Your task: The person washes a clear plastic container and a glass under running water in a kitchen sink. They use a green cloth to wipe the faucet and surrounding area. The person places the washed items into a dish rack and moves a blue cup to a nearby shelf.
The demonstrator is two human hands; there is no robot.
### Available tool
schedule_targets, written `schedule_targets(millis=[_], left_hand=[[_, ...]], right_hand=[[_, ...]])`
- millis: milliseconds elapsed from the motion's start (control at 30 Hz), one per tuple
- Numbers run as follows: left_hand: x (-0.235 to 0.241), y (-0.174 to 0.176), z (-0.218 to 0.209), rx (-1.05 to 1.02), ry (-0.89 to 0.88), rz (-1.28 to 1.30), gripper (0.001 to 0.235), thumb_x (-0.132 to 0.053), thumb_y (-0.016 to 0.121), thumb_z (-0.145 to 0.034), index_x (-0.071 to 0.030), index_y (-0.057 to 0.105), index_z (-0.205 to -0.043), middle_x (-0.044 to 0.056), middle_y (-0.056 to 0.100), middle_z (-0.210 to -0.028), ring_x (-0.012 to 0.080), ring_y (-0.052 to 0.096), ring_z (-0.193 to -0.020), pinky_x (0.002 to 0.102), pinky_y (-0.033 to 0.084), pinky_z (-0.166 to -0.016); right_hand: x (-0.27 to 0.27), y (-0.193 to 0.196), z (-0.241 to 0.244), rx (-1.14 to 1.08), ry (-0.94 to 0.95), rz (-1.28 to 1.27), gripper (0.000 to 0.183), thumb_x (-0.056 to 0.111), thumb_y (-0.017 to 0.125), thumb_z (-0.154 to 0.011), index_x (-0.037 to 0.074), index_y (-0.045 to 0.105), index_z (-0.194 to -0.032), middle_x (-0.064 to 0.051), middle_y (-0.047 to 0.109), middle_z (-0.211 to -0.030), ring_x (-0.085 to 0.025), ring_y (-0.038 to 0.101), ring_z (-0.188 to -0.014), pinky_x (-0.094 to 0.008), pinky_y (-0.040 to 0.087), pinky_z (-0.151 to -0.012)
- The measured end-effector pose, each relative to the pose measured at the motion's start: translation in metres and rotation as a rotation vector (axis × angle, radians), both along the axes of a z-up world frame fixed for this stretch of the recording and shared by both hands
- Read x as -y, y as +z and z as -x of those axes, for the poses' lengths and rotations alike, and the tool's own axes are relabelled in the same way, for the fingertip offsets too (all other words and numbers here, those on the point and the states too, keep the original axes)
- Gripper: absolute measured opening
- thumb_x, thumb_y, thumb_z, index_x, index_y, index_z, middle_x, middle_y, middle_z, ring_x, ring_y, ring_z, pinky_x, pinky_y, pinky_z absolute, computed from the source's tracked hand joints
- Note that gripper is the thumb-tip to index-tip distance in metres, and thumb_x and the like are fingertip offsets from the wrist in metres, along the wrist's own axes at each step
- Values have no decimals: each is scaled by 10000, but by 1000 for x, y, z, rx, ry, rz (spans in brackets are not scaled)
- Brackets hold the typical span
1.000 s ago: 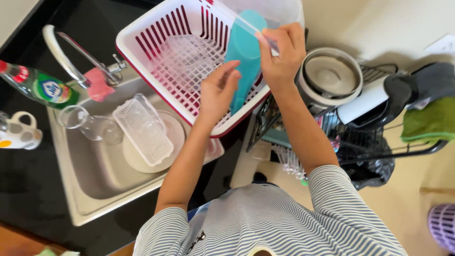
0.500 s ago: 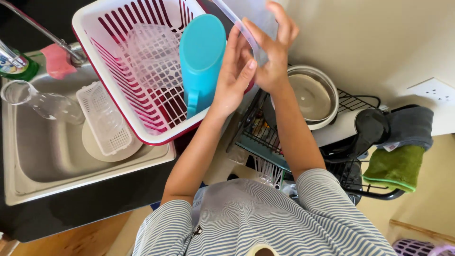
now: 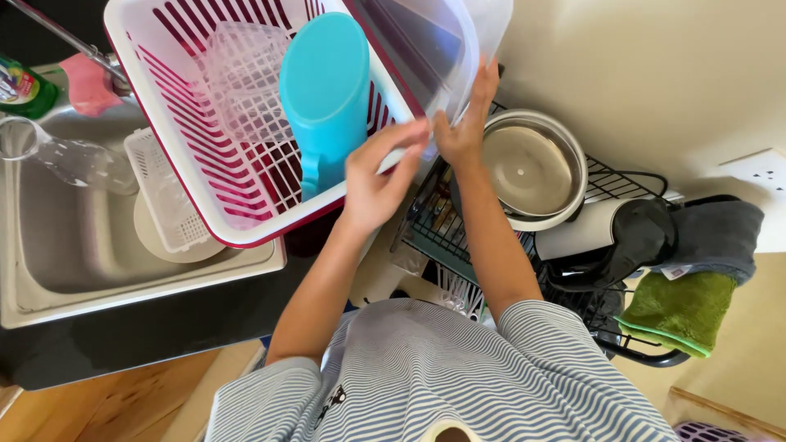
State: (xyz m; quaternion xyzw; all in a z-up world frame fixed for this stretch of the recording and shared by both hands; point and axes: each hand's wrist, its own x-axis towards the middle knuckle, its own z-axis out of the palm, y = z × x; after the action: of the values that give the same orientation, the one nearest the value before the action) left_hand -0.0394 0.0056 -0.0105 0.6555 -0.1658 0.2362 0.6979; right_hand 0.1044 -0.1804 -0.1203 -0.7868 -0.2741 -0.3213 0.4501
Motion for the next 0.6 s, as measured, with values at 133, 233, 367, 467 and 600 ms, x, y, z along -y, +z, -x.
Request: schedule_targets(millis=[133,233,367,467,600], left_hand=[[-25,-24,29,36,320,-40,160,4,591,-1008,6,717,-1106,113,751,-1034,181,728,-934,296,590,-852],[-45,-40,33,29,623,-96,112,5,619,-1011,-18,716,-1060,117,745,-1029,202,708,-965,308,559,-888],[-62,-42,26,-75,829,-301,270,-38,681,-1006,3,632,-1269,187,638,-1273,333,586,-1211,420,474,-1061],[-63,-49,26,-98,755,-376,442,-58,710,-1011,8,527,-1408,209,558,-1415,386,537,-1343,471,436,-1146],[-65,-56,23,-149,680,-363,567,-74,731,-997,2,452,-1484,220,545,-1446,377,557,-1339,456,465,-1138]], right_hand=[[-20,23,-3,87,-55,19,714,86,657,-990,122,336,-1627,-190,148,-1730,-364,189,-1615,-472,212,-1336],[-27,44,-7,169,-33,-51,635,-65,573,-977,134,479,-1573,-165,210,-1735,-346,259,-1588,-421,267,-1310],[-32,77,-11,259,-2,-157,660,-144,543,-935,118,513,-1540,-140,300,-1721,-318,335,-1576,-383,318,-1286],[-35,100,1,265,6,-220,664,-167,562,-942,95,498,-1549,-129,315,-1702,-307,331,-1577,-381,300,-1272],[-42,130,14,281,-15,-212,645,-188,589,-956,78,513,-1539,-117,338,-1677,-315,306,-1580,-398,248,-1270]])
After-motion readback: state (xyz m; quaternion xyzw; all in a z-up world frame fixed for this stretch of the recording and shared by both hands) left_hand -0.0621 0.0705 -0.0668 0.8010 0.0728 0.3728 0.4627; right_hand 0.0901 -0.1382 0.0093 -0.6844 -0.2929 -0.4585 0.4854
